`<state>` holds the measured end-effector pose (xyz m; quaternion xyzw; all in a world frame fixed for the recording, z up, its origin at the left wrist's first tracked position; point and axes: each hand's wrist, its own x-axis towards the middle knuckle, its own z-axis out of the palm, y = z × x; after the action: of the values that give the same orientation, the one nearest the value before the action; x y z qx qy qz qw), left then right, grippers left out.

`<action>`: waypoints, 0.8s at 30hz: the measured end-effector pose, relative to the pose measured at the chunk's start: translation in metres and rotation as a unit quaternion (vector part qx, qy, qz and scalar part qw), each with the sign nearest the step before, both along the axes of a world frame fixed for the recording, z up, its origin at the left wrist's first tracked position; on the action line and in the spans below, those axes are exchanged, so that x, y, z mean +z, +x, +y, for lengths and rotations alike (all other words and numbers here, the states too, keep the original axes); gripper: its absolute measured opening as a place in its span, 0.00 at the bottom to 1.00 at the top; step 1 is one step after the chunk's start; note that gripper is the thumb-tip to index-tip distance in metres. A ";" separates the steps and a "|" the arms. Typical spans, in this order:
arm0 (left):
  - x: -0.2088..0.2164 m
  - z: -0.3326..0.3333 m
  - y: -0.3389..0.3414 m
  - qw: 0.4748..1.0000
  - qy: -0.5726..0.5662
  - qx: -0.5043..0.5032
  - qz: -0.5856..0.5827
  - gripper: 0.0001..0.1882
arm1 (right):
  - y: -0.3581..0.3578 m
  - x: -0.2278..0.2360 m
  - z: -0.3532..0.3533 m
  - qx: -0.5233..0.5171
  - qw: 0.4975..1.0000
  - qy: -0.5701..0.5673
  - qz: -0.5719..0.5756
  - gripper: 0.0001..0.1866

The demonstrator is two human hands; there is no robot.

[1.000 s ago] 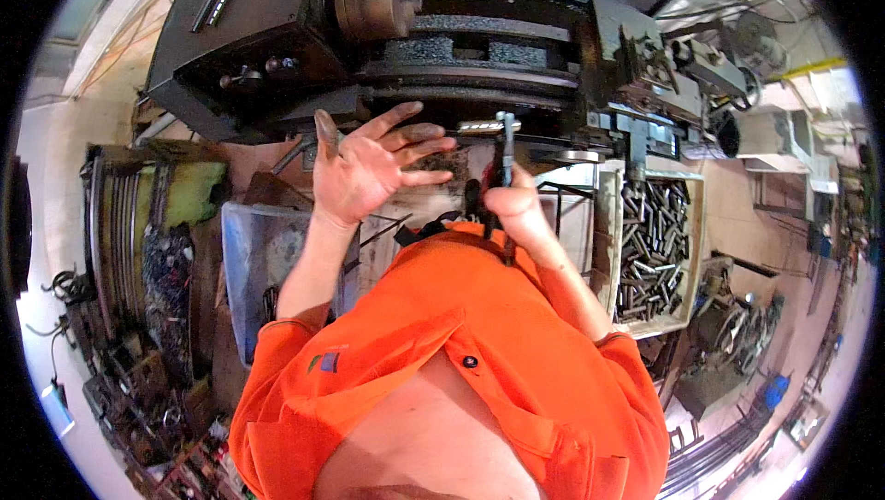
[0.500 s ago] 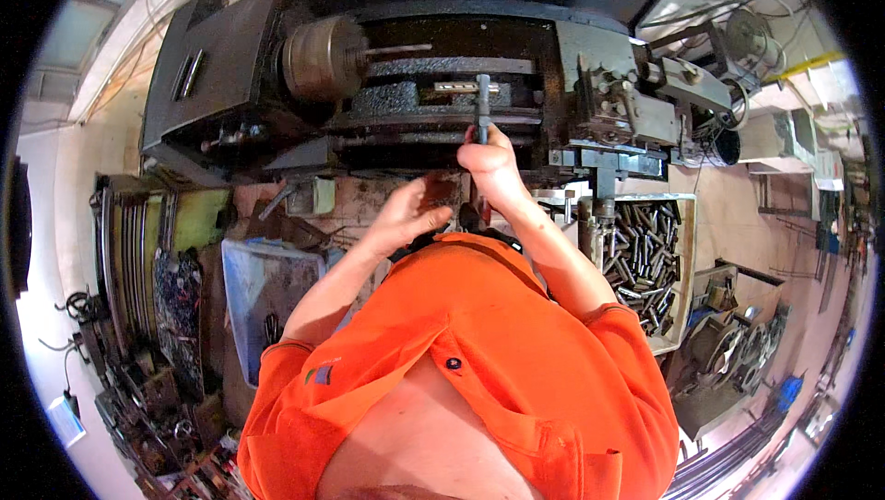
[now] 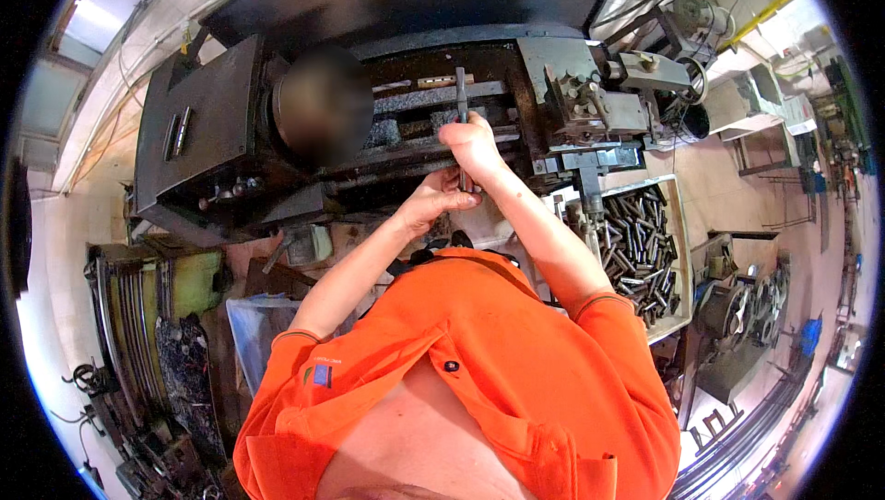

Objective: The person repeatedly picks up cylindrical metal parts from a blue bin and uses pliers to scrape or deburr the edges of the parts. The person then places the processed parts into a white bin next to the lathe.

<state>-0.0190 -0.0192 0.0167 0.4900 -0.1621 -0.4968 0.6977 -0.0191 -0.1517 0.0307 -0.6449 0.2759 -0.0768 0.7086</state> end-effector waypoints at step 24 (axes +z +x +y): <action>0.007 0.045 0.022 0.994 -0.050 0.089 0.050 0.19 | 0.039 0.011 0.064 0.064 0.995 -0.049 0.059 0.09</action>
<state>0.0027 0.0260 0.0238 0.4420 -0.1073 -0.4475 0.7700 0.0202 -0.0877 0.0413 -0.6987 0.2709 -0.0064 0.6621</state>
